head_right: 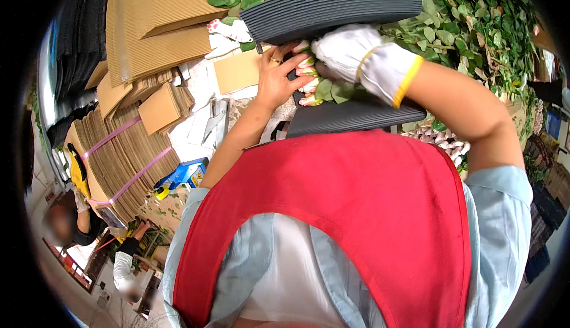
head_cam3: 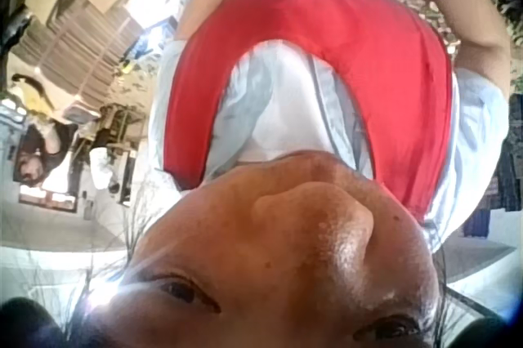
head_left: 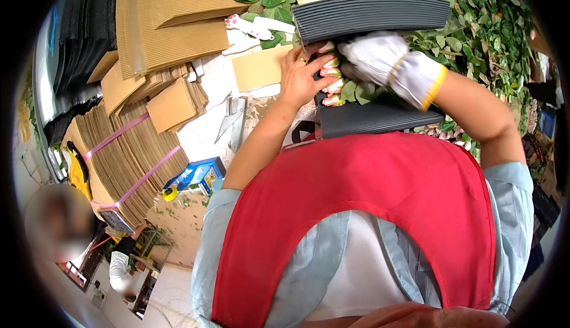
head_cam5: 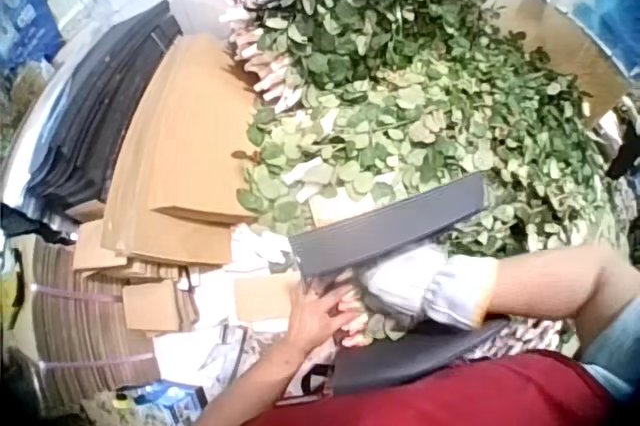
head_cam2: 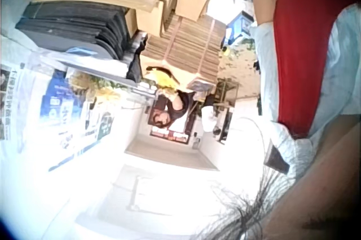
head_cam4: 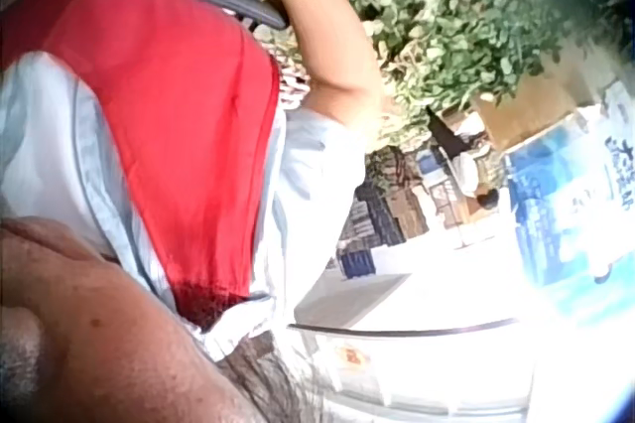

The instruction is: The person arranges artificial pink roses with green leaves into a black plastic tray. They repeatedly pick up individual stems, place them into the tray, and adjust their positions. The person also handles cardboard pieces and a roll of tape during the process.

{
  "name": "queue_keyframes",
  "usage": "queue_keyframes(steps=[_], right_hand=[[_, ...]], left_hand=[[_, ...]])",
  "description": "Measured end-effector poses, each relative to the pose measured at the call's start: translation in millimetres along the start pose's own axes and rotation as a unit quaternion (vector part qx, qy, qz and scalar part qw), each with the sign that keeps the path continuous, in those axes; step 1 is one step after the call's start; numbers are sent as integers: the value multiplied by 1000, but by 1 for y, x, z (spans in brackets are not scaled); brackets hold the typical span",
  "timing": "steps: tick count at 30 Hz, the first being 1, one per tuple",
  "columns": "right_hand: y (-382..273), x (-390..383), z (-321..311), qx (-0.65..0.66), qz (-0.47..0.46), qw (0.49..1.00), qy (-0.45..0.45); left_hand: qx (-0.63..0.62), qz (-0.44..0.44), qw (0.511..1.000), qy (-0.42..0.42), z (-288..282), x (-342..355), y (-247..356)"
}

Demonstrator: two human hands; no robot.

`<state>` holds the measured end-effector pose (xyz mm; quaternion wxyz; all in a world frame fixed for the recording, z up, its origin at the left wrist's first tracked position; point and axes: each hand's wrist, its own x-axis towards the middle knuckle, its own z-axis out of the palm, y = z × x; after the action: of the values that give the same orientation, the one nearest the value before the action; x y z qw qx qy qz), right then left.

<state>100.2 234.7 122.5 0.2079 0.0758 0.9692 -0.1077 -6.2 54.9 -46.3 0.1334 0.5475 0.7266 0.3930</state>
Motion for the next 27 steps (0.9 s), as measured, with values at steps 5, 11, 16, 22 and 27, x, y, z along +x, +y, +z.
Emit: queue_keyframes(steps=[5,11,16,22,27], right_hand=[[50,-12,41,80,-100,991,27],[38,-63,-14,-78,25,993,-86],[-12,11,13,-13,29,985,-168],[3,15,85,-45,-173,975,135],[6,8,90,40,-129,978,159]], left_hand=[[7,-38,999,-29,-3,3,3],[5,-30,999,-12,-1,3,5],[-1,-30,1000,-8,-2,5,6],[7,-23,999,-44,-10,3,0],[-165,-228,955,90,-30,-20,14]])
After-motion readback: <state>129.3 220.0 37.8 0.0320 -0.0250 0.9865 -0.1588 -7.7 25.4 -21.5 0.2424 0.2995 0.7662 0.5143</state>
